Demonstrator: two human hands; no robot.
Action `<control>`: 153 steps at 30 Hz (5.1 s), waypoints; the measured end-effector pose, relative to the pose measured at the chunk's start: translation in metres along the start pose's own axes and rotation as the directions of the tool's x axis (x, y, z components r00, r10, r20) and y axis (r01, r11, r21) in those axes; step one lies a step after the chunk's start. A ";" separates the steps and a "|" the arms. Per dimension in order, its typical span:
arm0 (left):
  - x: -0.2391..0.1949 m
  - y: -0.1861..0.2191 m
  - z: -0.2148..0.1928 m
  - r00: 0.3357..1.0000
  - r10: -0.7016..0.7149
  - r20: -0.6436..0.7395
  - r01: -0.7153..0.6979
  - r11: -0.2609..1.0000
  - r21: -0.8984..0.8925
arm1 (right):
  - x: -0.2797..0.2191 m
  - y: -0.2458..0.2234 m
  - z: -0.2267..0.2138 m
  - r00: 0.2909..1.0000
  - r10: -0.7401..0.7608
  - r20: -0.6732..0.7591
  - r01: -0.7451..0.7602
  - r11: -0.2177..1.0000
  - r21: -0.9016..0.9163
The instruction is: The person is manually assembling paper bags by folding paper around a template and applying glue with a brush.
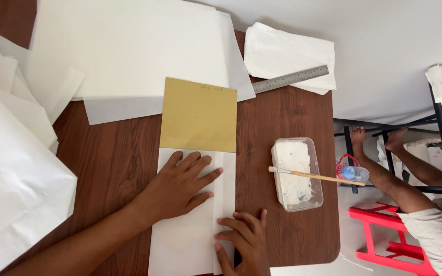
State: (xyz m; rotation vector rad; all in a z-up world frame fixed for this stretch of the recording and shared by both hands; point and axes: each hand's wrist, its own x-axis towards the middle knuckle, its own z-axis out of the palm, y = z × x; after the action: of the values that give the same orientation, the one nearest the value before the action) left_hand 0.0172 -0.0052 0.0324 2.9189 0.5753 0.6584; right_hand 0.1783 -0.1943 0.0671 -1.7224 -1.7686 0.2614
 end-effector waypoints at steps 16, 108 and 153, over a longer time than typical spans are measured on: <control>0.001 -0.003 0.001 1.000 0.023 -0.010 -0.024 0.999 -0.043 | 0.049 0.046 -0.020 0.912 -0.151 0.383 0.207 0.972 -0.111; 0.006 0.013 0.012 0.986 -0.062 0.154 0.058 0.998 0.029 | 0.062 0.064 -0.027 0.875 -0.154 0.459 0.212 0.974 -0.077; 0.016 0.019 -0.011 0.920 -0.192 0.341 0.237 0.967 -0.096 | 0.066 0.036 -0.012 0.941 -0.107 0.322 0.143 0.985 -0.091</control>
State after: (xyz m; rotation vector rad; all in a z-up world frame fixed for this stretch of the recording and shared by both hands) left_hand 0.0322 -0.0164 0.0520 2.6983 0.7594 0.1676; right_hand 0.2194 -0.1308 0.0767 -1.7102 -2.1546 0.4080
